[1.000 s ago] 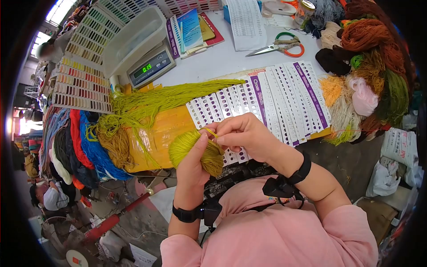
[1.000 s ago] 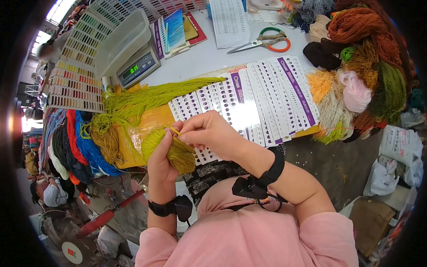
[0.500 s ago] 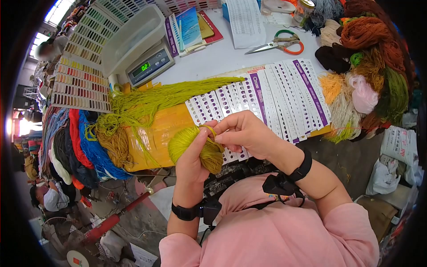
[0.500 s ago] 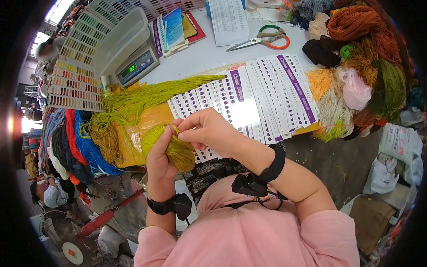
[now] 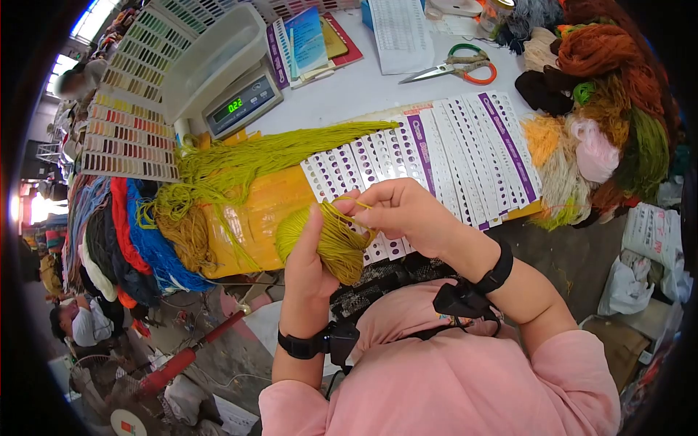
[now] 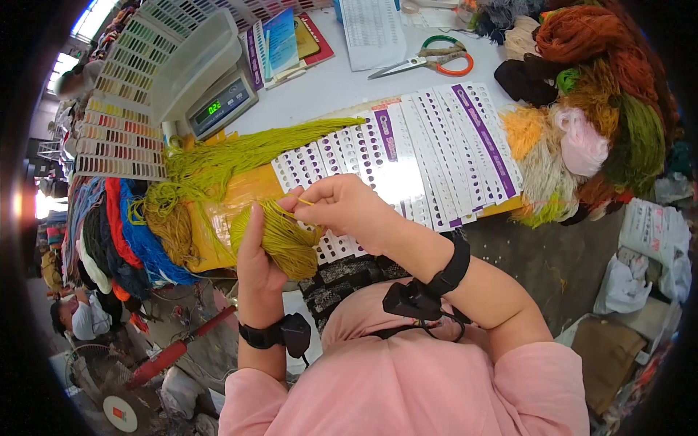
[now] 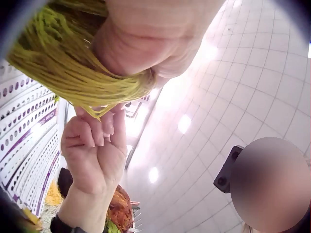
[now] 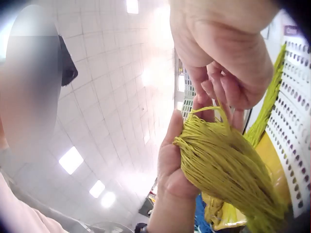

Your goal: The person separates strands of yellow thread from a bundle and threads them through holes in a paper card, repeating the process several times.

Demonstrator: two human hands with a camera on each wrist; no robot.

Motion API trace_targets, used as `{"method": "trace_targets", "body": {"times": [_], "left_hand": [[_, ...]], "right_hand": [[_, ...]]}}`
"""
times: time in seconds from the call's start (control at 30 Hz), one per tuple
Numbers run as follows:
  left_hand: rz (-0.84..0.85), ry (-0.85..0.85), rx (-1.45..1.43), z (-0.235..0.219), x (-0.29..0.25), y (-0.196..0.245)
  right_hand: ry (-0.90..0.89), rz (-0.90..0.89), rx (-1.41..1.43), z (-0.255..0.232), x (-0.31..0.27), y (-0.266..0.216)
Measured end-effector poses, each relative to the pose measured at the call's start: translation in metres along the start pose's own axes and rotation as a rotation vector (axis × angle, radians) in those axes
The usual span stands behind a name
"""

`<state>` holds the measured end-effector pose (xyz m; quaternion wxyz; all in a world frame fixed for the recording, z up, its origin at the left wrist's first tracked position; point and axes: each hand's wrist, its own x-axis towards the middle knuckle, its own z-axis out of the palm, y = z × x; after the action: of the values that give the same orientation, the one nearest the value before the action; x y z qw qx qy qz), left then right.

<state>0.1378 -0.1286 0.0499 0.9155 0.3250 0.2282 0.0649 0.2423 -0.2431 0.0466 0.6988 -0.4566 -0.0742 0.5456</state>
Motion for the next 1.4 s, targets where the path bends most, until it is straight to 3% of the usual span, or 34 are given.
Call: {"method": "trace_targets", "body": {"times": [0.07,0.23,0.33,0.67,1.07,1.4], "left_hand": [[-0.011,-0.025,0.002,-0.002,0.000,0.000],[-0.023,-0.034,-0.062,-0.002,-0.001,0.000],[0.037,0.092,0.115,0.001,-0.002,-0.003],[-0.004,0.041,-0.003,-0.007,-0.001,-0.005],[0.046,0.085,0.016,0.001,-0.001,-0.006],[0.036,0.054,-0.017,-0.010,0.000,-0.008]], "right_hand": [[0.004,-0.015,-0.186,0.010,-0.004,-0.007],[-0.002,-0.017,-0.085,0.007,-0.001,-0.003],[-0.041,0.013,-0.002,-0.001,0.001,0.003],[-0.053,0.008,0.070,-0.002,0.004,0.007],[-0.006,-0.053,-0.171,0.008,0.001,-0.002],[-0.047,-0.018,-0.025,-0.001,0.006,0.003]]}}
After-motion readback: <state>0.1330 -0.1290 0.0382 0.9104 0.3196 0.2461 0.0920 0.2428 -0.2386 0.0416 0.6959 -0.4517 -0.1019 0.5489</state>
